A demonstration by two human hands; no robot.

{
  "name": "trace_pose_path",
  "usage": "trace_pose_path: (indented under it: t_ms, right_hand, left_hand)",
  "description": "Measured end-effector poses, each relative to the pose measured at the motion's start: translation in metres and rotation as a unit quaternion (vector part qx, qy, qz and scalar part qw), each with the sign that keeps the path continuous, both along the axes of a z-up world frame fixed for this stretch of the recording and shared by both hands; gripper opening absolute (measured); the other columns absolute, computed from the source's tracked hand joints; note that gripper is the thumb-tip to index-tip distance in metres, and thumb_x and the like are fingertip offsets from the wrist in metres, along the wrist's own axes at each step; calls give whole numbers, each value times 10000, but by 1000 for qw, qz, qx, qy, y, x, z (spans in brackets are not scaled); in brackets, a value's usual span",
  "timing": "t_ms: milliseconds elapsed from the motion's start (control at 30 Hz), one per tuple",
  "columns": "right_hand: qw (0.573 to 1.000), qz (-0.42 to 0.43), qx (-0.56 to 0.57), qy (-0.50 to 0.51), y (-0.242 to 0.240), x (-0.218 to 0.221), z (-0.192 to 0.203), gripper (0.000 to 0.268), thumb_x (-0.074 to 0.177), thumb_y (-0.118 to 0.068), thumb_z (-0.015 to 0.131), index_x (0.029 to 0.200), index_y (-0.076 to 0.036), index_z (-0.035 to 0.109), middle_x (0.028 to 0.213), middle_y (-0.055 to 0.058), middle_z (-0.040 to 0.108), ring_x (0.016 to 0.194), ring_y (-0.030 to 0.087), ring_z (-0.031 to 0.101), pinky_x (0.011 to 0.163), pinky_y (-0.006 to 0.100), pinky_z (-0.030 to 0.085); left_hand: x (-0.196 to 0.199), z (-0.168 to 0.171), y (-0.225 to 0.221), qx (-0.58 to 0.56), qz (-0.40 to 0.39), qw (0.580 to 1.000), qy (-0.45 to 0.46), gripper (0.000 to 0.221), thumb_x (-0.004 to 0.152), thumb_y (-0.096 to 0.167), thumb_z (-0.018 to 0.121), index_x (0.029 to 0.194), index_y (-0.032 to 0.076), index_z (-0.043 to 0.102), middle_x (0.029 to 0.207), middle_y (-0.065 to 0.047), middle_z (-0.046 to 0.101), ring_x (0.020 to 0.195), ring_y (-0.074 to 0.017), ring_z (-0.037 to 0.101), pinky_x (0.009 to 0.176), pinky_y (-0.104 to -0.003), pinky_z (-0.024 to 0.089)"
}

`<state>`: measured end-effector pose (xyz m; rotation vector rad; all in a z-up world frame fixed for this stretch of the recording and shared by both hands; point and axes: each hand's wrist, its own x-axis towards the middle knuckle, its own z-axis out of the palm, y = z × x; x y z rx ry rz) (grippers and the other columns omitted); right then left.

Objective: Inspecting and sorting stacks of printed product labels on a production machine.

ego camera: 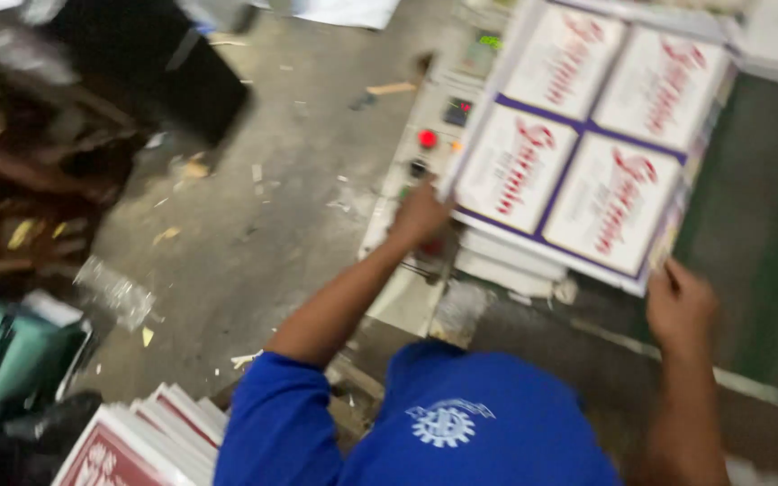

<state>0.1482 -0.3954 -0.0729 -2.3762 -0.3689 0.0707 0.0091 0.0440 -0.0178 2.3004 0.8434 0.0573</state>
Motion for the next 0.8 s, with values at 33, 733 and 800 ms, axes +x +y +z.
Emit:
trace_pose_path:
  t_ms: [33, 733, 800]
  right_hand:
    - [999, -28, -13, 11, -2, -19, 35, 442, 1034, -281, 680, 1361, 16, 706, 1115, 280, 719, 998, 360, 700, 908, 444, 525]
    - [996, -90, 18, 16, 44, -27, 52, 342, 1025, -270, 730, 1191, 28, 753, 947, 207, 714, 844, 286, 687, 773, 428, 518]
    - [987, -148, -8, 66, 54, -28, 66, 341, 972, -294, 744, 1166, -15, 768, 967, 166, 711, 833, 274, 688, 751, 430, 513]
  left_hand:
    - [0, 17, -8, -13, -28, 999, 11, 712, 842, 390, 742, 1396, -9, 539, 1086, -228, 738, 1018, -382, 709, 880, -483, 556]
    - [47, 47, 24, -108, -85, 990, 6, 425, 886, 345, 692, 741, -54, 680, 725, -209, 696, 655, -283, 661, 630, -431, 510]
    - [49, 36, 22, -59, -96, 994, 13, 393, 857, 352, 710, 855, -41, 696, 849, -234, 724, 803, -337, 716, 733, -434, 543]
